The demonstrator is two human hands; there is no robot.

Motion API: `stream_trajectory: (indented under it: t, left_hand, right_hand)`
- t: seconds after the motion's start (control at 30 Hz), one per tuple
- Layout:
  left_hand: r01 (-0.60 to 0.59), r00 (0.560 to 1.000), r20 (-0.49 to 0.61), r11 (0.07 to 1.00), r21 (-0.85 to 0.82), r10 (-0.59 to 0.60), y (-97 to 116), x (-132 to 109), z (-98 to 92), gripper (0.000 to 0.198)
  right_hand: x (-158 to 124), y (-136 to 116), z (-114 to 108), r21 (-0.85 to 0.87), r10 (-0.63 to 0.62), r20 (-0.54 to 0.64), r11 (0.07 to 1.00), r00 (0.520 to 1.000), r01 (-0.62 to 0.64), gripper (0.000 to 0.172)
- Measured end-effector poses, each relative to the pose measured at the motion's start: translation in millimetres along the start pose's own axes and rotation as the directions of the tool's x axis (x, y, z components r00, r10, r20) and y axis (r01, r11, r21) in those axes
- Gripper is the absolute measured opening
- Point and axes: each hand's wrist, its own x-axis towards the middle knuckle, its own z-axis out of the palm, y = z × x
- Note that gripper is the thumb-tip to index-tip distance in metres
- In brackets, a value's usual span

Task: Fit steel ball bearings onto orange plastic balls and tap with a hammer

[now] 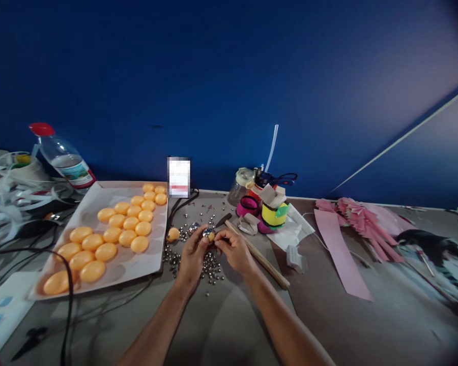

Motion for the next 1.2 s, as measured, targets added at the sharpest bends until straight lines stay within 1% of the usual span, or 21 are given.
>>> stream_trajectory:
  t: [0.13, 0.3, 0.47, 0.6, 0.8, 0.87, 1.0, 1.03, 1.07, 1.13, 1.2]
  left_hand:
    - [-0.017, 1.0, -0.025, 0.998, 0.059, 0.018, 3, -1, 1.3, 0.044]
    - [-0.029, 0.999, -0.038, 0.997, 0.071, 0.032, 7, -3, 3.6, 0.043]
    - [-0.037, 0.998, -0.055, 0.996, 0.083, 0.042, 7, -4, 4.7, 0.042]
    - [-0.05, 0.996, -0.069, 0.99, 0.133, 0.06, 6, -5, 3.9, 0.042]
    - [-0.143, 0.98, -0.101, 0.957, 0.252, 0.173, 5, -6, 2.0, 0.033]
    - [-0.128, 0.985, -0.091, 0.971, 0.203, 0.149, 3, -6, 2.6, 0.035]
    - [-0.017, 0.999, -0.039, 0.998, -0.057, 0.015, 2, -7, 6.4, 0.039]
    - [0.01, 0.999, -0.029, 0.994, -0.108, -0.013, 3, -7, 7.4, 0.04]
    - [0.033, 0.999, -0.022, 0.989, -0.144, -0.036, 3, -7, 8.1, 0.04]
    - [0.057, 0.998, -0.017, 0.979, -0.195, -0.061, 4, -7, 8.5, 0.04]
    - [0.068, 0.997, -0.017, 0.967, -0.247, -0.074, 4, -6, 7.8, 0.038]
  right_hand:
    - [0, 4, 1, 0.029, 0.004, -0.015, 1.0, 1.0, -0.004, 0.003]
    - [-2, 9, 3, 0.055, 0.006, -0.031, 0.998, 1.0, -0.004, 0.003]
    - [-3, 8, 6, 0.048, 0.013, -0.04, 0.999, 0.999, -0.011, 0.003]
    - [-3, 6, 9, 0.077, 0.053, -0.096, 0.996, 0.994, -0.045, 0.008]
    - [-3, 5, 11, 0.029, 0.063, -0.122, 0.998, 0.991, -0.06, 0.007]
    - [-1, 6, 9, 0.054, 0.085, -0.101, 0.995, 0.991, -0.08, 0.008]
    - [5, 10, -4, 0.201, 0.112, -0.028, 0.974, 0.993, -0.105, 0.016]
    - [7, 11, -8, 0.176, 0.106, -0.034, 0.98, 0.994, -0.098, 0.016]
    - [9, 13, -12, 0.108, 0.088, -0.046, 0.991, 0.995, -0.083, 0.016]
    - [11, 15, -19, -0.11, 0.014, -0.049, 0.994, 0.999, -0.019, 0.013]
    - [11, 17, -22, -0.315, -0.078, 0.007, 0.946, 0.997, 0.076, 0.014]
